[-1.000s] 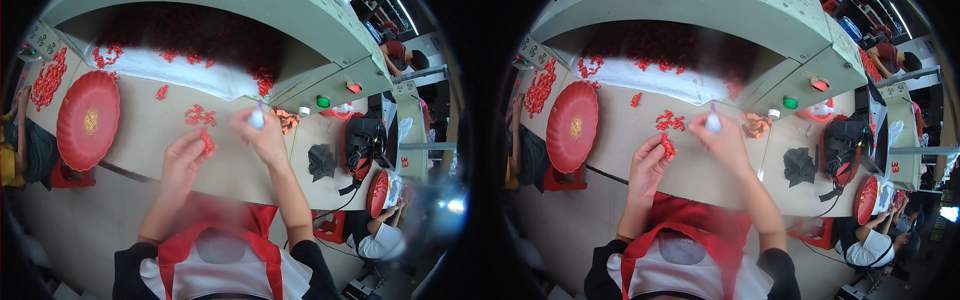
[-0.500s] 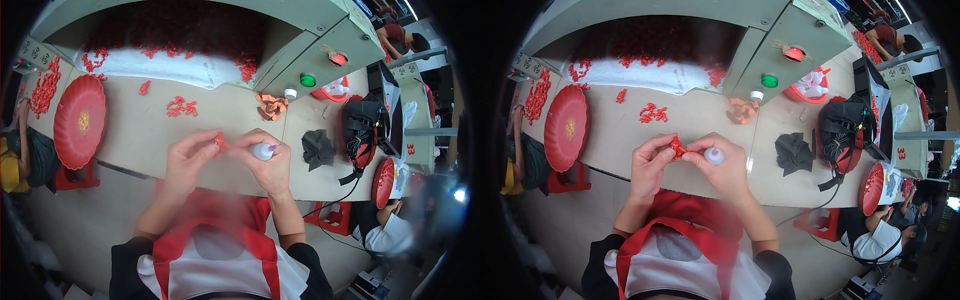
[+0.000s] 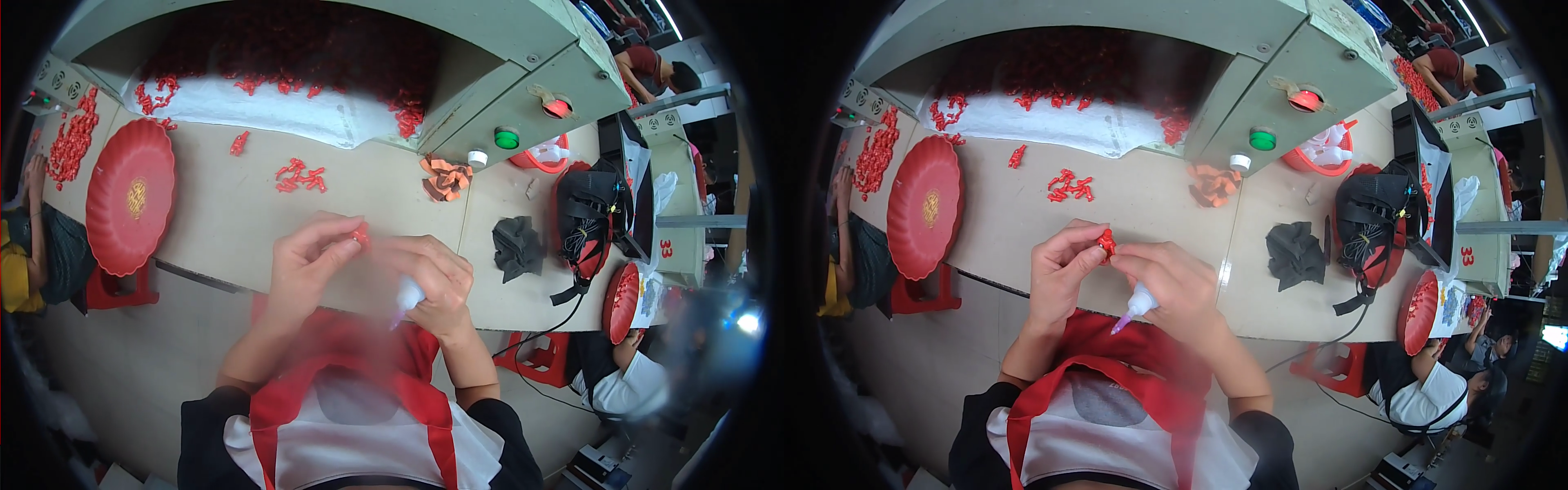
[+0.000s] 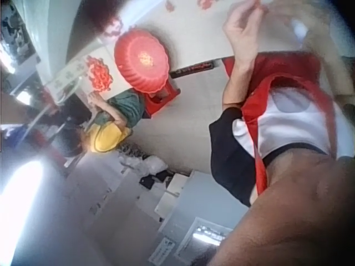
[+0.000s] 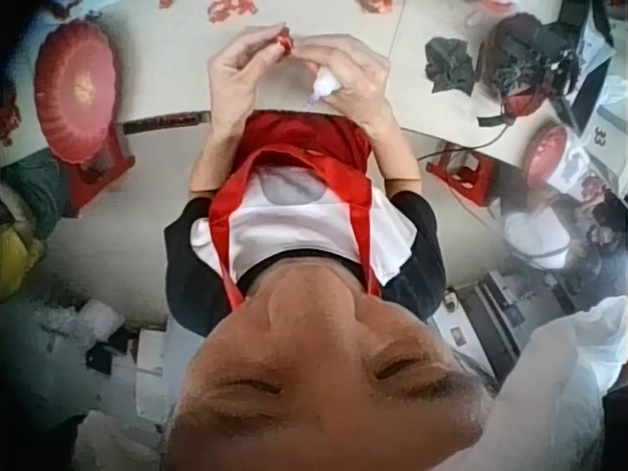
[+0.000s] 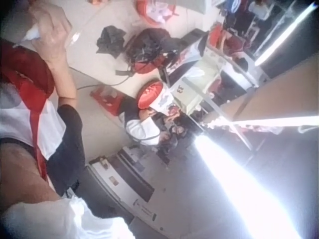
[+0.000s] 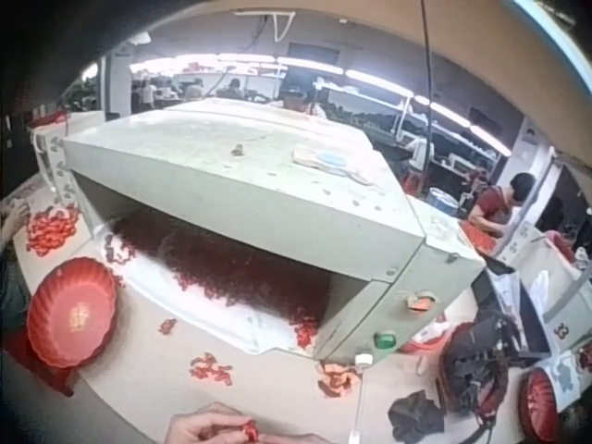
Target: The person assembles plastic figures, applying glue from a bottle onto small plastic parts, attaching the components together by hand, and placing the assembled figures into a round tray.
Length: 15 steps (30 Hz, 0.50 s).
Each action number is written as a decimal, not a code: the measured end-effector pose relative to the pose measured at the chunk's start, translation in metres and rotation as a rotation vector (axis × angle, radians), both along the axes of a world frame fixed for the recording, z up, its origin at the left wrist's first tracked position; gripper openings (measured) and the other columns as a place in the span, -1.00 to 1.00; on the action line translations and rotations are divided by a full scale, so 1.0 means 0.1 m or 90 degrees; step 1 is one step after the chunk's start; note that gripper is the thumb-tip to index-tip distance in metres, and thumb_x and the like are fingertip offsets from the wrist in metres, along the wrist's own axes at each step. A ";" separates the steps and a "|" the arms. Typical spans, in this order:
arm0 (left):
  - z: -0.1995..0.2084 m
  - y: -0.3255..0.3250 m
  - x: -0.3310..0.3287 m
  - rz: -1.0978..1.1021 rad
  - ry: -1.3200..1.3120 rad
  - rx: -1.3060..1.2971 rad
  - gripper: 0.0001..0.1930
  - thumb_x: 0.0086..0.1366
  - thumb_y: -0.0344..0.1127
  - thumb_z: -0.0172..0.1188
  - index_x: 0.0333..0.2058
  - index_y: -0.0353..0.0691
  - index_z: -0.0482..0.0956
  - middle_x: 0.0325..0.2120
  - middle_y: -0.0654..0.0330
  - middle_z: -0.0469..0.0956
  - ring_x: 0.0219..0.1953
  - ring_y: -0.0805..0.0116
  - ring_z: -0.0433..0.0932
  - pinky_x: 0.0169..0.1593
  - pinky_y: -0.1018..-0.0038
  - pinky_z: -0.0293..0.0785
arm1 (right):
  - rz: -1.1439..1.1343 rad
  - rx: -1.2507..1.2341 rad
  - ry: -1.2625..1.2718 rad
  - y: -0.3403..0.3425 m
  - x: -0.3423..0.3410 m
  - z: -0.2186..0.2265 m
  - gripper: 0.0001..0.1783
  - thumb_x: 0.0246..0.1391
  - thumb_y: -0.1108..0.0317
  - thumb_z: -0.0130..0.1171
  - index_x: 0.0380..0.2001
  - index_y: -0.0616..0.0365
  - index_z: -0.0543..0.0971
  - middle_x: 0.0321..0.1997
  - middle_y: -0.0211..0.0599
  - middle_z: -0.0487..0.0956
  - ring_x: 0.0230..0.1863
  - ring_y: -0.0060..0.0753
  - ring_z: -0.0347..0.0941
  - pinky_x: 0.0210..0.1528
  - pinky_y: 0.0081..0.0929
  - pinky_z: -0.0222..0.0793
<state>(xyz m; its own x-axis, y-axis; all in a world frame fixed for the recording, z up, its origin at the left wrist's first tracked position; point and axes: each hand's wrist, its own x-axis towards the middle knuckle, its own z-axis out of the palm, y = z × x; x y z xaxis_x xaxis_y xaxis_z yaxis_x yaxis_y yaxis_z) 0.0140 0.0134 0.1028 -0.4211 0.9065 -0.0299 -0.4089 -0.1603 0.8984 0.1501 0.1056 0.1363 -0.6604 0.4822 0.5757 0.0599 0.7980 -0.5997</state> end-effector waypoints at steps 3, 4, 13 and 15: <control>-0.02 -0.02 0.01 0.017 0.073 0.012 -0.78 0.16 -0.62 0.05 -0.19 -0.39 0.50 -0.26 0.13 0.44 -0.23 0.39 0.48 -0.16 0.55 0.42 | 0.002 0.016 0.012 -0.03 0.00 -0.05 -0.74 -0.35 0.57 0.25 -0.44 0.13 0.55 -0.36 -0.34 0.56 -0.44 -0.36 0.50 -0.50 -0.55 0.41; -0.02 -0.03 0.01 0.020 0.074 0.012 -0.78 0.16 -0.62 0.05 -0.19 -0.39 0.50 -0.26 0.13 0.44 -0.23 0.39 0.48 -0.16 0.55 0.42 | 0.005 0.016 0.013 -0.04 -0.01 -0.06 -0.74 -0.35 0.57 0.25 -0.44 0.13 0.55 -0.36 -0.34 0.56 -0.44 -0.36 0.50 -0.50 -0.55 0.41; 0.04 -0.06 -0.03 -0.028 0.050 0.003 -0.79 0.17 -0.60 0.04 -0.20 -0.37 0.51 -0.28 0.13 0.48 -0.23 0.41 0.49 -0.17 0.54 0.43 | -0.066 -0.169 0.089 -0.14 0.00 -0.16 -0.79 -0.31 0.70 0.20 -0.50 0.23 0.52 -0.43 -0.21 0.57 -0.45 -0.38 0.51 -0.41 -0.57 0.40; 0.02 -0.06 -0.07 -0.067 -0.023 -0.010 -0.81 0.16 -0.61 0.05 -0.22 -0.36 0.50 -0.33 0.13 0.45 -0.31 0.39 0.51 -0.24 0.54 0.50 | -0.040 -0.269 0.112 -0.15 0.00 -0.13 -0.81 -0.28 0.69 0.20 -0.49 0.26 0.52 -0.43 -0.19 0.57 -0.40 -0.40 0.51 -0.37 -0.57 0.40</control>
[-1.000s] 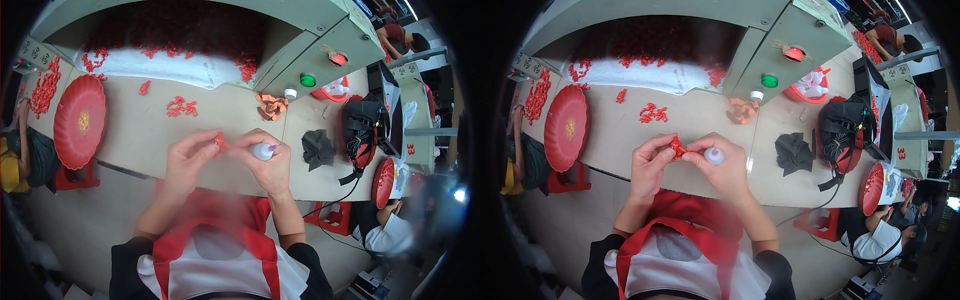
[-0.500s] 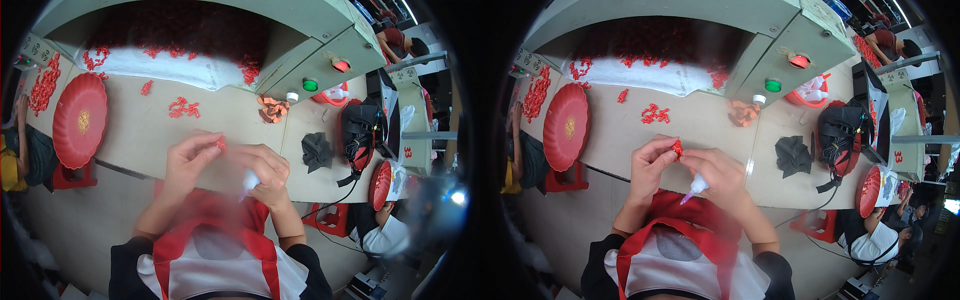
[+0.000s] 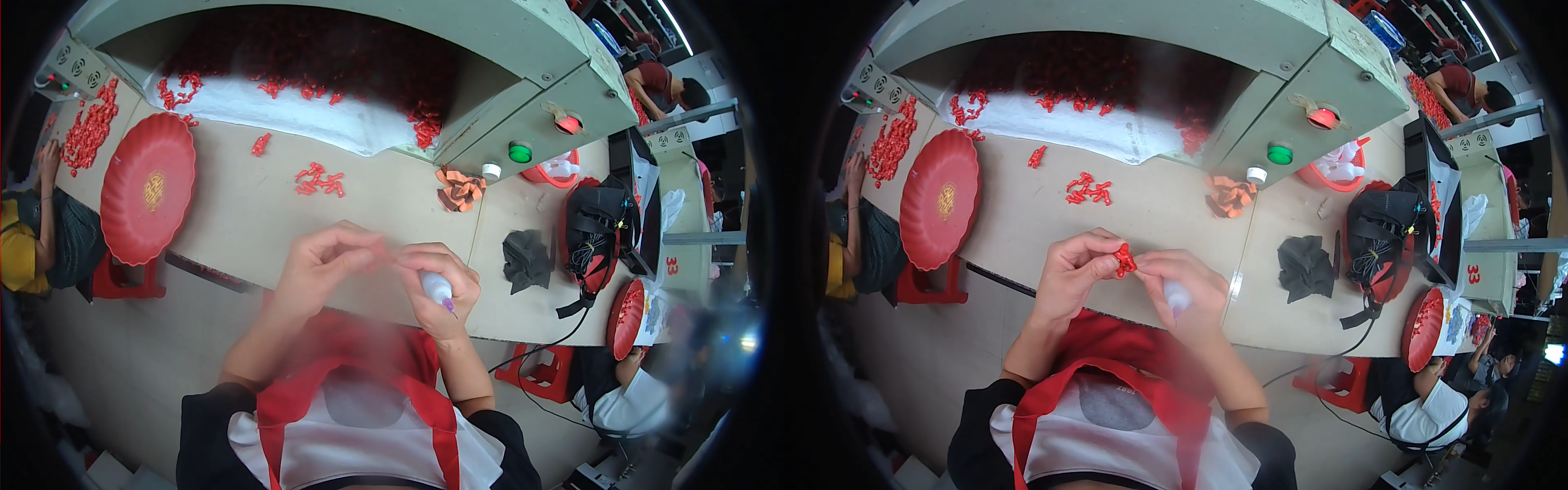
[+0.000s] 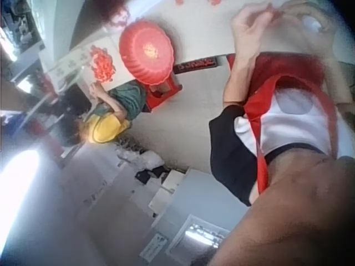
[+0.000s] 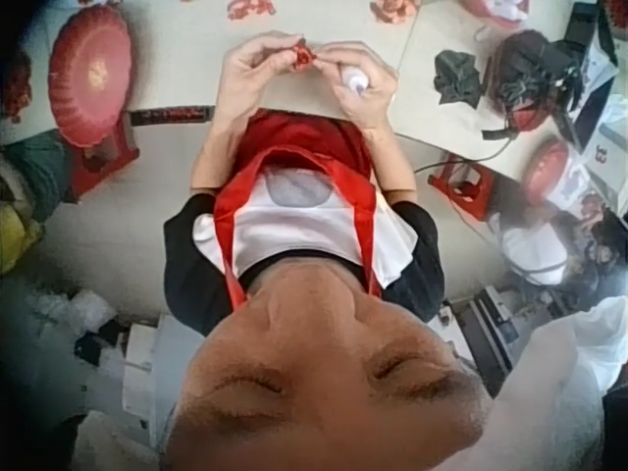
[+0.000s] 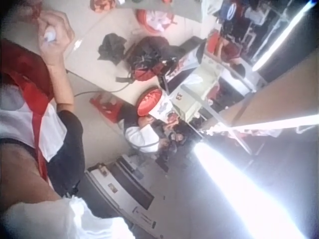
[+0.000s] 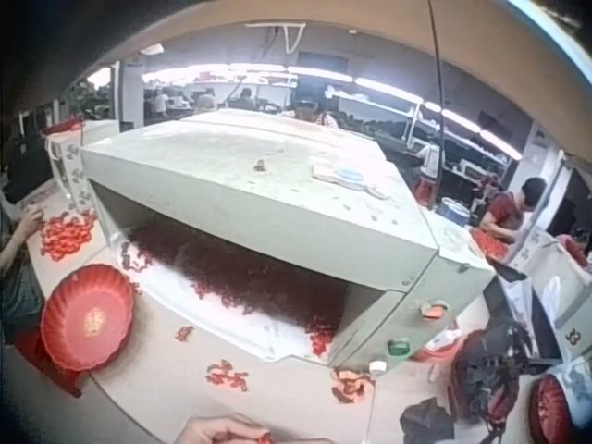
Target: The person assembles plastic figures, applying glue from a bottle onto small plastic parts, attaching the components together by hand, and placing the assembled figures into a round tray.
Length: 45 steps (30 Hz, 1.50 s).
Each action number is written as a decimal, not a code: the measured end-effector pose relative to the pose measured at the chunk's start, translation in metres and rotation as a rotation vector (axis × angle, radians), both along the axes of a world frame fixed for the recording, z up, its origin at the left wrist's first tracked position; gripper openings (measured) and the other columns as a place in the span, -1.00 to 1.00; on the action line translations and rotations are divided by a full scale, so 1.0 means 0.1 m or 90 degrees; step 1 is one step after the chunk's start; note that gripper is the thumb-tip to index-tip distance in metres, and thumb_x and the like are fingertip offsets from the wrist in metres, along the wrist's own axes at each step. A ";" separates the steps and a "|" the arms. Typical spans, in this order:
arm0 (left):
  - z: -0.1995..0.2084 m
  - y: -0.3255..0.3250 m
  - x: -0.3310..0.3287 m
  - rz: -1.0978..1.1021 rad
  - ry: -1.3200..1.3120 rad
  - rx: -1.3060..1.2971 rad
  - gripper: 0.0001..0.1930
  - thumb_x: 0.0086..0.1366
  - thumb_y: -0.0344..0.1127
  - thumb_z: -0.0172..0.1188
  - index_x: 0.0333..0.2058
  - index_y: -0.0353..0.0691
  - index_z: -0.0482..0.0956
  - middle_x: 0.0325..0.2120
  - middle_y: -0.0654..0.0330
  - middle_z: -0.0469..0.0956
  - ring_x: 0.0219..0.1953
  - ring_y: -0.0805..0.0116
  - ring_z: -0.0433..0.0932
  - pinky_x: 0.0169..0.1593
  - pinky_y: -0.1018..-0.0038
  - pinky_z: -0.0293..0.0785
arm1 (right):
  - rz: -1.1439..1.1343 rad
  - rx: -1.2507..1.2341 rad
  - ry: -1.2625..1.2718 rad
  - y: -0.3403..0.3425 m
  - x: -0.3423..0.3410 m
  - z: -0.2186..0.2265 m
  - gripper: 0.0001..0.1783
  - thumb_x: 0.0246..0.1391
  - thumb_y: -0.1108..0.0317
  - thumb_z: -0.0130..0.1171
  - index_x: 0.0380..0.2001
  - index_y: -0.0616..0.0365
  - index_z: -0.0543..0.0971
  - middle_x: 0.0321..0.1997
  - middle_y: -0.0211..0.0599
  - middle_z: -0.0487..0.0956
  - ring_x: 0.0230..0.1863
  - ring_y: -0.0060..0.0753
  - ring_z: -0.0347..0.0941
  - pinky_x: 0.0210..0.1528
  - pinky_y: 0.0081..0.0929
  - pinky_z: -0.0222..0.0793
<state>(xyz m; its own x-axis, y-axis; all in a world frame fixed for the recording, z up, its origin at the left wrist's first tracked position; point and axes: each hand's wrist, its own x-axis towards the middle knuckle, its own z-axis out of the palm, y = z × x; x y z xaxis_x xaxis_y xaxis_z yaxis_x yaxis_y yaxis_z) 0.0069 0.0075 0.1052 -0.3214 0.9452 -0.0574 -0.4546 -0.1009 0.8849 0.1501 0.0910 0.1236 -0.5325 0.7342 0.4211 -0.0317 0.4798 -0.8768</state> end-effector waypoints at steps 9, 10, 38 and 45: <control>-0.16 0.02 -0.07 -0.122 -0.224 0.018 -0.85 0.15 -0.52 0.12 -0.27 -0.29 0.47 -0.32 0.10 0.49 -0.34 0.35 0.55 -0.28 0.53 0.56 | 0.054 -0.238 0.012 0.05 0.07 0.00 -0.85 -0.18 0.65 0.22 -0.45 0.28 0.54 -0.40 -0.23 0.58 -0.35 -0.44 0.52 -0.33 -0.56 0.45; -0.19 0.02 -0.07 -0.125 -0.223 0.018 -0.85 0.15 -0.52 0.12 -0.27 -0.29 0.47 -0.32 0.10 0.49 -0.34 0.35 0.55 -0.28 0.53 0.56 | 0.051 -0.237 0.013 0.05 0.07 0.01 -0.85 -0.18 0.65 0.22 -0.45 0.28 0.54 -0.40 -0.23 0.58 -0.35 -0.44 0.52 -0.33 -0.56 0.45; -0.48 0.10 -0.15 -0.271 -0.405 0.011 -0.75 0.05 -0.46 0.25 -0.26 -0.31 0.48 -0.30 0.08 0.51 -0.28 0.23 0.56 -0.16 0.40 0.51 | 0.105 -0.493 -0.041 0.17 0.07 0.08 -0.89 -0.17 0.60 0.23 -0.47 0.30 0.55 -0.44 -0.33 0.56 -0.45 -0.63 0.42 -0.41 -0.69 0.34; -0.48 0.12 -0.15 -0.332 -0.429 0.032 -0.72 -0.01 -0.40 0.32 -0.29 -0.29 0.50 -0.32 0.08 0.50 -0.31 0.27 0.53 -0.21 0.45 0.48 | 0.118 -0.442 -0.025 0.14 0.05 0.10 -0.89 -0.26 0.65 0.22 -0.55 0.29 0.54 -0.49 -0.38 0.50 -0.45 -0.60 0.39 -0.39 -0.63 0.25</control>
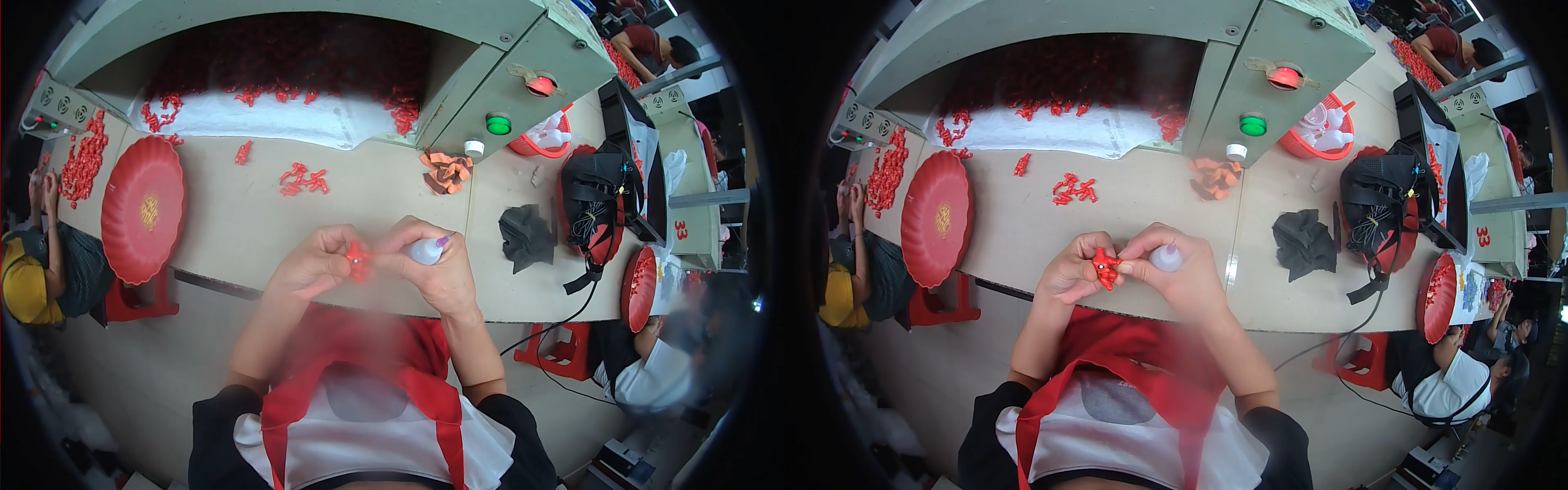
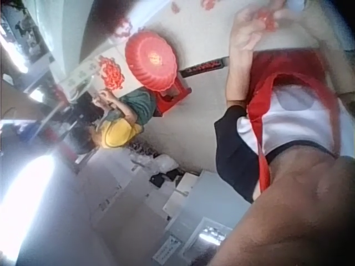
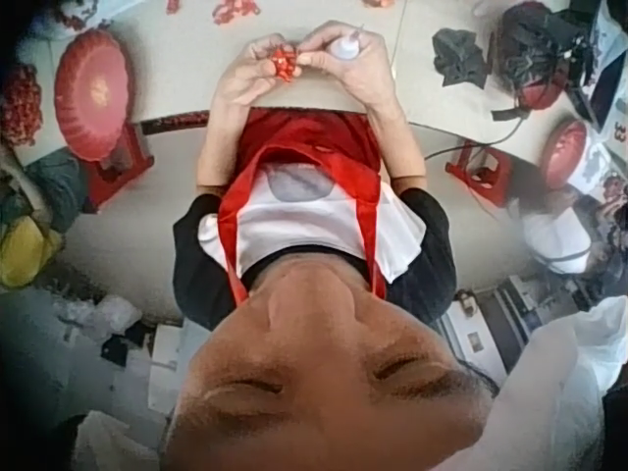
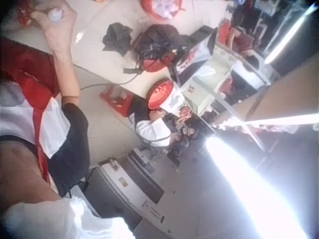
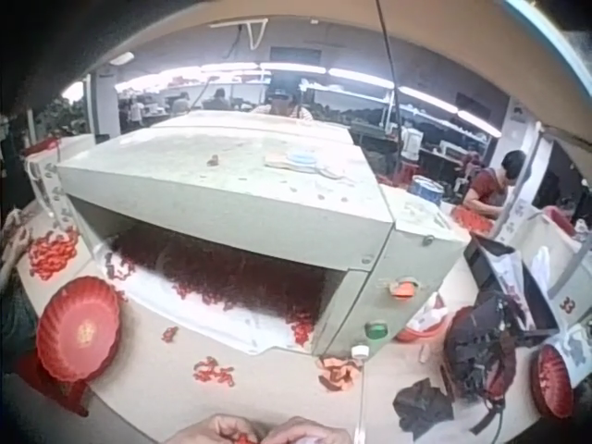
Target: The person assembles plastic figures, applying glue from a bottle onto small plastic parts, attaching the components together by hand, and placing the assembled figures into a round tray.
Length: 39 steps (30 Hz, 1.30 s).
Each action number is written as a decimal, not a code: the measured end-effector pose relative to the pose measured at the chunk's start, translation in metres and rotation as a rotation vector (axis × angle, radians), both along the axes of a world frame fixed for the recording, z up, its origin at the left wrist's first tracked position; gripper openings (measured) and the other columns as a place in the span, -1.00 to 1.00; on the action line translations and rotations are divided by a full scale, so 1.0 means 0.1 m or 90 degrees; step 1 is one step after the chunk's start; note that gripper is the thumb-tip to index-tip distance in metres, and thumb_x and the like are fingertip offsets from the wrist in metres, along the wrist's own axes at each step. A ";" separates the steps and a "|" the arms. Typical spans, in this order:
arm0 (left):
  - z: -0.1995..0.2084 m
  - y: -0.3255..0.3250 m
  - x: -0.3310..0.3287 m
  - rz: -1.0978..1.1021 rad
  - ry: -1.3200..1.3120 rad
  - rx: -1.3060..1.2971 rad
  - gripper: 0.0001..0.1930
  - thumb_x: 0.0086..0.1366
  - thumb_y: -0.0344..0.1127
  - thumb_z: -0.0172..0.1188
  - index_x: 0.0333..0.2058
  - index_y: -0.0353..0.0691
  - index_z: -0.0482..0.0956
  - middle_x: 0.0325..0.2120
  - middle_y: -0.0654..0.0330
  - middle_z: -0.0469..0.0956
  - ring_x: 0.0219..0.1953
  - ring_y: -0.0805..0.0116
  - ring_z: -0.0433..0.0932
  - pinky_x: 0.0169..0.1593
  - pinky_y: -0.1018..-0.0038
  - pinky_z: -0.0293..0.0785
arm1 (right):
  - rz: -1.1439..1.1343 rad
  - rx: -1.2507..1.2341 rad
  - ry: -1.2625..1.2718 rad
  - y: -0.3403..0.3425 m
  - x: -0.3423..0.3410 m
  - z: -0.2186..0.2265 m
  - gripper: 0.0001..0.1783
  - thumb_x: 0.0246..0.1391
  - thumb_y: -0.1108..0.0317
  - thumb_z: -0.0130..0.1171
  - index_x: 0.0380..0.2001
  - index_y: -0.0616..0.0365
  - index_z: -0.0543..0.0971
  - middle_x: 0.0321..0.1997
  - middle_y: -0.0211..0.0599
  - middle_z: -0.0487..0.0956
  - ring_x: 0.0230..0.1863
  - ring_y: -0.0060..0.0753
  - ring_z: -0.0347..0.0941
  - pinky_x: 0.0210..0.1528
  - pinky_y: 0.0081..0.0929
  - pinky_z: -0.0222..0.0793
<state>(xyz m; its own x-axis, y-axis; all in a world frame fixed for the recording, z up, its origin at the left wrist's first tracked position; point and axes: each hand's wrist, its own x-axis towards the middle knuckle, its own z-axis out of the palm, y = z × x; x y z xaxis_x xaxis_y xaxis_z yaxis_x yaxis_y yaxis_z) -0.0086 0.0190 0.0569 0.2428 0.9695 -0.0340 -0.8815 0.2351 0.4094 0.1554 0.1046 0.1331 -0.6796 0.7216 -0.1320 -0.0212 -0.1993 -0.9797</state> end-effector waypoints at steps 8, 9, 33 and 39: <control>-0.13 -0.03 0.06 -0.027 -0.095 0.000 -0.65 -0.01 -0.35 0.33 -0.22 -0.27 0.49 -0.31 0.07 0.54 -0.25 0.18 0.53 -0.24 0.44 0.44 | 0.001 0.001 0.001 0.02 -0.02 0.01 -0.88 -0.26 0.63 0.24 -0.55 0.26 0.53 -0.47 -0.44 0.44 -0.44 -0.63 0.33 -0.39 -0.65 0.21; -0.14 -0.02 0.07 -0.034 -0.128 0.015 -0.64 0.01 -0.34 0.32 -0.20 -0.27 0.48 -0.28 0.07 0.53 -0.22 0.15 0.53 -0.22 0.41 0.47 | -0.004 -0.007 0.006 0.02 -0.02 0.00 -0.88 -0.25 0.62 0.24 -0.55 0.26 0.52 -0.46 -0.45 0.43 -0.44 -0.64 0.32 -0.38 -0.65 0.21; -0.06 -0.09 0.16 0.033 -0.190 -0.029 -0.66 0.16 -0.36 0.16 -0.07 -0.25 0.42 -0.14 0.14 0.48 -0.16 0.30 0.50 -0.03 0.38 0.41 | -0.034 -0.022 -0.059 0.02 0.06 -0.11 -0.86 -0.12 0.49 0.27 -0.42 0.24 0.53 -0.44 -0.46 0.51 -0.38 -0.69 0.38 -0.31 -0.69 0.31; -0.05 -0.09 0.16 0.026 -0.201 -0.021 -0.65 0.16 -0.38 0.15 -0.07 -0.28 0.41 -0.14 0.12 0.48 -0.14 0.28 0.50 -0.04 0.44 0.43 | -0.051 -0.017 -0.038 -0.02 0.03 -0.07 -0.92 -0.12 0.57 0.19 -0.48 0.24 0.50 -0.51 -0.51 0.46 -0.52 -0.73 0.33 -0.49 -0.74 0.22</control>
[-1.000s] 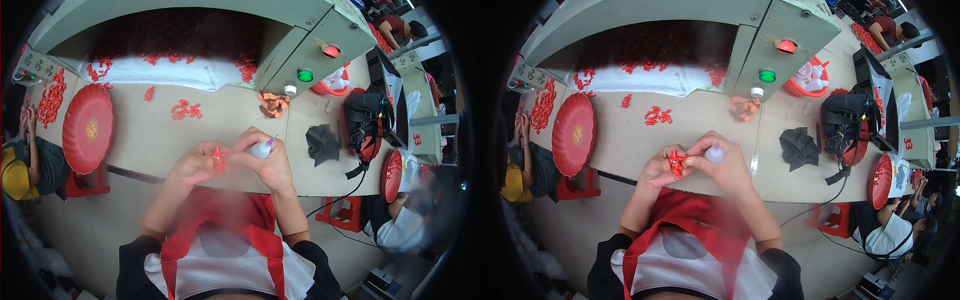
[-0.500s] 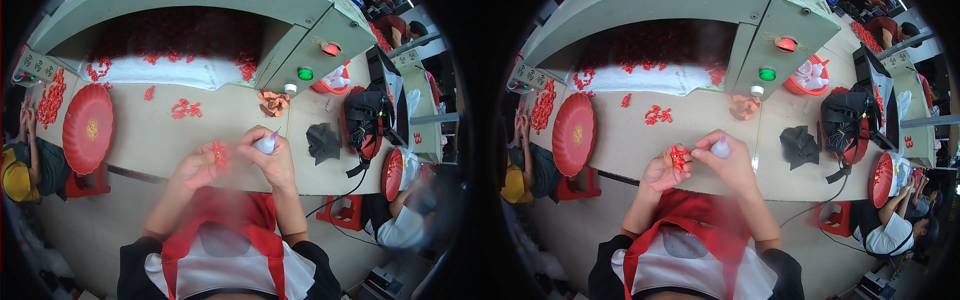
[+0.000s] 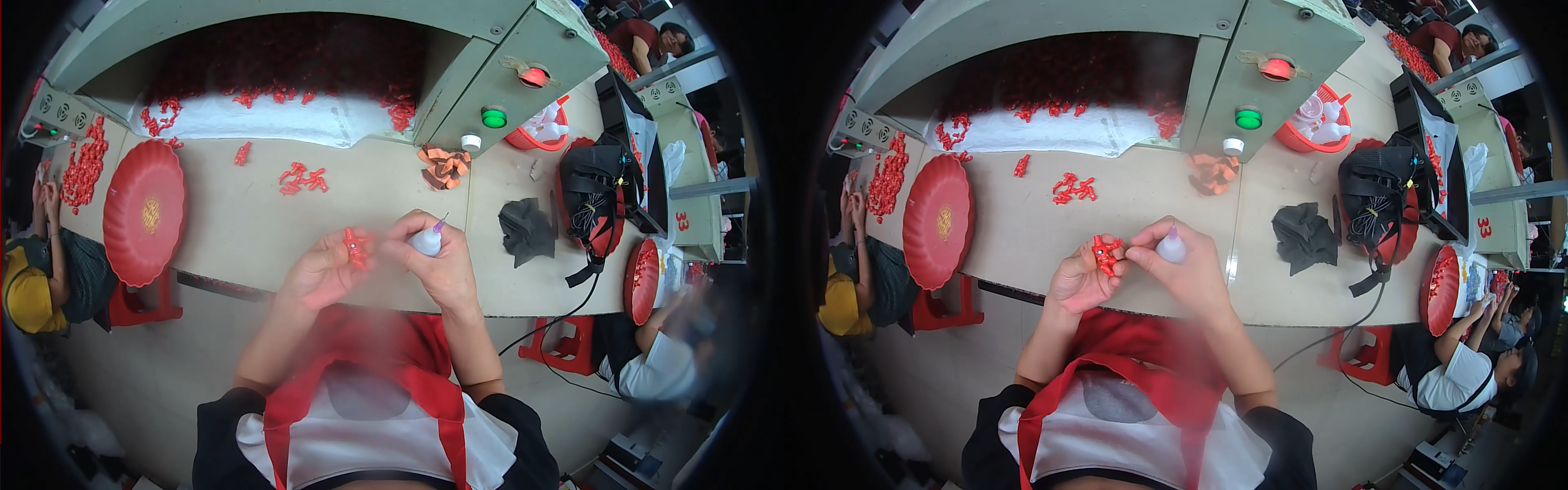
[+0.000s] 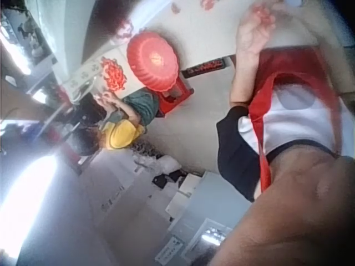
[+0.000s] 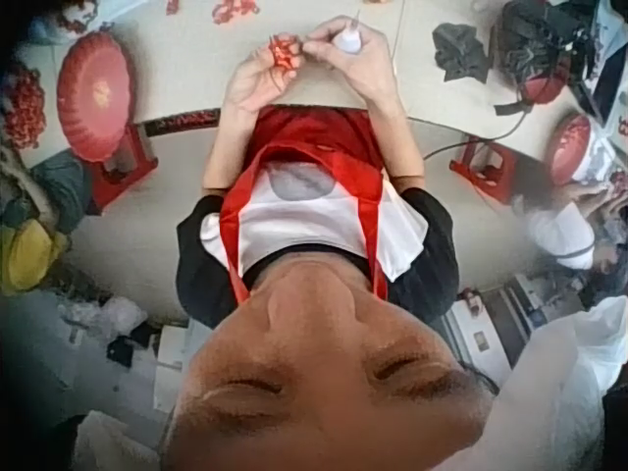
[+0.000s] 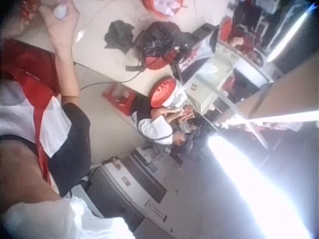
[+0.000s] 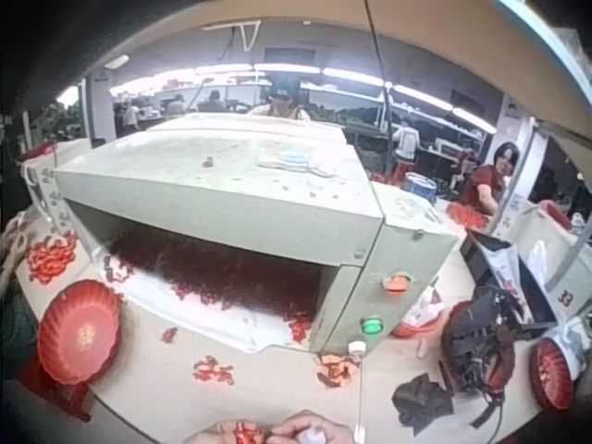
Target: The person assembles plastic figures, applying glue from a bottle onto small plastic parts, attaching the components together by hand, and placing the assembled figures into a round tray.
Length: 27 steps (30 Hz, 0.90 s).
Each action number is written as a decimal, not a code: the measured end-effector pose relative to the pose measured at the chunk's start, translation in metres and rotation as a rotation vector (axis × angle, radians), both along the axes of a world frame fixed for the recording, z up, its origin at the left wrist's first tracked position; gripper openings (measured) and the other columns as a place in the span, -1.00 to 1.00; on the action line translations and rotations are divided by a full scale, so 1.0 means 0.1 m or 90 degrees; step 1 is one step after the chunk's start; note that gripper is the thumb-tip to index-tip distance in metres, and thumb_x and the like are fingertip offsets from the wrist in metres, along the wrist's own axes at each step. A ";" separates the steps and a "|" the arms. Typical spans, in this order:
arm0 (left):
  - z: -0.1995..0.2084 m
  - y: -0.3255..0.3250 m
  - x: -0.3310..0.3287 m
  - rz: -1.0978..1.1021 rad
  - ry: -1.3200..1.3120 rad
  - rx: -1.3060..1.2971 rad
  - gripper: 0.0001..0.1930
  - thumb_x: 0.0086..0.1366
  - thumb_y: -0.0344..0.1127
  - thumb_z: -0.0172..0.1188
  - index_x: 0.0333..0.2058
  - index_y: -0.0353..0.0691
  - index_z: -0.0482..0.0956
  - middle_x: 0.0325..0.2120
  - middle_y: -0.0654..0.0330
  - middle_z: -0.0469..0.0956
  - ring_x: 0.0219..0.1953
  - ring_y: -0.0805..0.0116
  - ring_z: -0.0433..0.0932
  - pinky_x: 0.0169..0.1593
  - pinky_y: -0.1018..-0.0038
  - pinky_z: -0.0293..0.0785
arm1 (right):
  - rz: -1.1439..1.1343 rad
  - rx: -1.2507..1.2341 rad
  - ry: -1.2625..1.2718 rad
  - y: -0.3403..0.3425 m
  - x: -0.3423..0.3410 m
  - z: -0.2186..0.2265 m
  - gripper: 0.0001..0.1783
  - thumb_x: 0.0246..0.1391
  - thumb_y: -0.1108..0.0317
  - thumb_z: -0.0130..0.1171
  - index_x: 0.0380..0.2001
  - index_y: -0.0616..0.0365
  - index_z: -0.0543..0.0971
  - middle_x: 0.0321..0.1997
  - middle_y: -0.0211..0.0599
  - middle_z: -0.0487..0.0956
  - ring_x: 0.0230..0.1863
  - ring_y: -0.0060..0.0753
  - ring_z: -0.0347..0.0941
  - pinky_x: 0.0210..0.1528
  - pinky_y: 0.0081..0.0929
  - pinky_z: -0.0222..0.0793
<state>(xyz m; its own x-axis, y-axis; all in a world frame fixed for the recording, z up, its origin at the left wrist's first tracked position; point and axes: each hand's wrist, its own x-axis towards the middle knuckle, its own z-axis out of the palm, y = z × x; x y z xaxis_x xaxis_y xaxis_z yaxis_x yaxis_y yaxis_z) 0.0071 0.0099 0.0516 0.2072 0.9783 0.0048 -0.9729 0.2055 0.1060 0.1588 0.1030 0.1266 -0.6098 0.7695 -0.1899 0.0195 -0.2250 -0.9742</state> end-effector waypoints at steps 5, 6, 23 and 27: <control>0.01 0.00 0.00 0.004 0.007 -0.002 -0.65 0.16 -0.37 0.15 -0.07 -0.28 0.41 -0.15 0.12 0.47 -0.15 0.27 0.50 -0.06 0.46 0.44 | 0.005 0.001 -0.004 0.00 0.00 0.01 -0.92 -0.12 0.56 0.18 -0.48 0.25 0.50 -0.50 -0.51 0.46 -0.51 -0.74 0.33 -0.49 -0.74 0.22; 0.01 0.00 0.00 0.006 0.011 0.000 -0.66 0.16 -0.37 0.15 -0.07 -0.28 0.42 -0.15 0.12 0.47 -0.15 0.27 0.50 -0.06 0.47 0.44 | 0.007 0.009 -0.007 0.00 0.00 0.01 -0.92 -0.12 0.56 0.18 -0.48 0.25 0.50 -0.50 -0.51 0.47 -0.51 -0.74 0.33 -0.48 -0.74 0.22; -0.03 0.07 -0.03 -0.005 -0.002 -0.014 -0.66 0.15 -0.38 0.16 -0.07 -0.28 0.42 -0.15 0.13 0.47 -0.16 0.27 0.50 -0.04 0.47 0.43 | -0.009 0.001 -0.014 0.05 0.00 -0.04 -0.92 -0.13 0.56 0.18 -0.47 0.24 0.51 -0.49 -0.50 0.48 -0.50 -0.73 0.34 -0.46 -0.73 0.24; 0.02 -0.01 -0.07 0.051 0.065 -0.058 -0.67 0.13 -0.34 0.19 -0.12 -0.27 0.44 -0.22 0.11 0.42 -0.19 0.26 0.46 -0.20 0.49 0.51 | 0.014 0.028 -0.027 0.05 -0.07 -0.01 -0.90 -0.14 0.55 0.20 -0.46 0.23 0.50 -0.50 -0.49 0.47 -0.50 -0.72 0.33 -0.47 -0.73 0.24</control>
<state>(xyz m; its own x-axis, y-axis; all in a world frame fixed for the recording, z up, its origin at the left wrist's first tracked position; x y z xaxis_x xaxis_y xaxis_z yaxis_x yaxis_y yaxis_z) 0.0000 0.0088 0.0539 0.1231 0.9871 -0.1021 -0.9718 0.1408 0.1891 0.1523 0.1076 0.1259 -0.6182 0.7645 -0.1830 0.0658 -0.1816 -0.9812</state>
